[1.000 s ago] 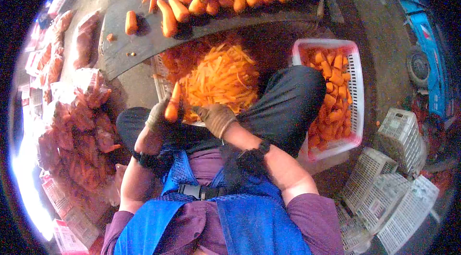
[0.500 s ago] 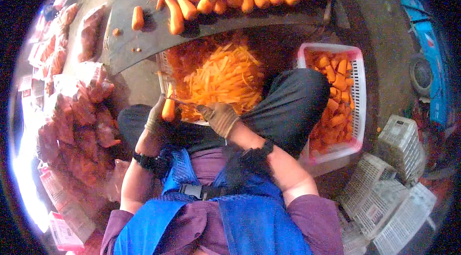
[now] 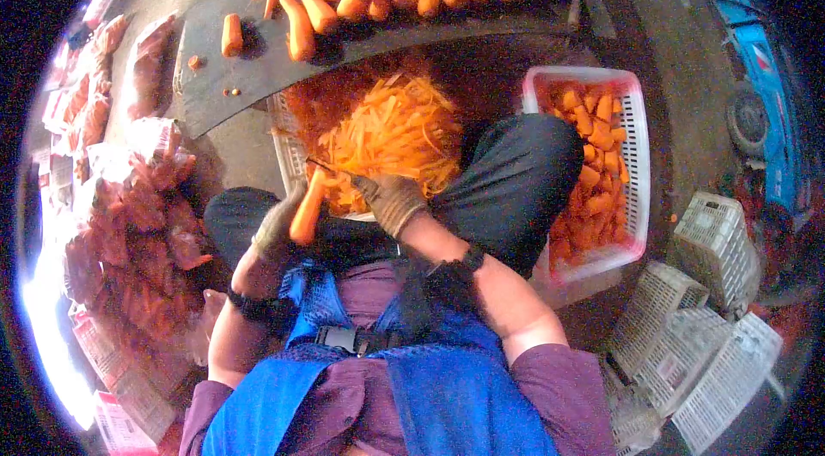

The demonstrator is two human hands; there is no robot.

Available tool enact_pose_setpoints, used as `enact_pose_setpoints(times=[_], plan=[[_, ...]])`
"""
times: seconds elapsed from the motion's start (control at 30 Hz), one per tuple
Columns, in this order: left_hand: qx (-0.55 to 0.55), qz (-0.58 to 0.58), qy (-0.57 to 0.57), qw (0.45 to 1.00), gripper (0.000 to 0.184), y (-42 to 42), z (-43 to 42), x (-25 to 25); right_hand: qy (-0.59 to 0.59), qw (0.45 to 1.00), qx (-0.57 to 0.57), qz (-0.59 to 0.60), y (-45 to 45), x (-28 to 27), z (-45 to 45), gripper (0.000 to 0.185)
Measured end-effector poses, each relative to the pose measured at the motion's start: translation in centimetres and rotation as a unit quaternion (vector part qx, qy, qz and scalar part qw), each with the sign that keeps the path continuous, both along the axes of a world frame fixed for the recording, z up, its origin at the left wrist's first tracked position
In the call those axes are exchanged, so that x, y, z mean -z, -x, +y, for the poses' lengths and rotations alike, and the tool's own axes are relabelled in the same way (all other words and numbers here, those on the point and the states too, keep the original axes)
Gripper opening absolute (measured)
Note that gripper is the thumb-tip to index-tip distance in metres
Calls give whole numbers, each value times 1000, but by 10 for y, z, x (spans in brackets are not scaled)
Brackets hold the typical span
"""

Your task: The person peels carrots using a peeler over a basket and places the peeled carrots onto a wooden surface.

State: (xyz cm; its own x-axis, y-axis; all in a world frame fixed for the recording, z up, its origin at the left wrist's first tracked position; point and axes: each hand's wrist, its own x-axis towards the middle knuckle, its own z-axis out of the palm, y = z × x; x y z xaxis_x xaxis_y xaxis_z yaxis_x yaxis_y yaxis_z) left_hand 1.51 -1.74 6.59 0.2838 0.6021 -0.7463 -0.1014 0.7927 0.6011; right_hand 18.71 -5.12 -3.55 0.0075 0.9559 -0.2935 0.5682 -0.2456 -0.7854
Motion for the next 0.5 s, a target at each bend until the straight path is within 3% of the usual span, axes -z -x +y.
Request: enact_pose_setpoints(times=[0.07, 0.13, 0.2, 0.3, 0.37, 0.5], plan=[[-39, -62, 128, 989, 41, 15, -7, 3, 6, 1000, 24, 12, 1, 3, 5, 52], [-72, -59, 116, 989, 40, 25, -9, 6, 27, 997, 56, 53, 5, 4, 9, 51], [-94, -60, 103, 988, 39, 26, -7, 8, 52, 998, -7, 44, 4, -10, 11, 51], [-108, -255, 118, 954, 32, 38, 4, 38, -1, 998, -41, 40, 5, -13, 7, 55], [-43, -43, -57, 996, 27, 46, 5, 76, -36, 997, -51, 47, 4, -13, 3, 58], [-31, -22, -96, 995, 35, 33, 16, 85, -34, 995, -65, 69, 4, -23, 1, 53]])
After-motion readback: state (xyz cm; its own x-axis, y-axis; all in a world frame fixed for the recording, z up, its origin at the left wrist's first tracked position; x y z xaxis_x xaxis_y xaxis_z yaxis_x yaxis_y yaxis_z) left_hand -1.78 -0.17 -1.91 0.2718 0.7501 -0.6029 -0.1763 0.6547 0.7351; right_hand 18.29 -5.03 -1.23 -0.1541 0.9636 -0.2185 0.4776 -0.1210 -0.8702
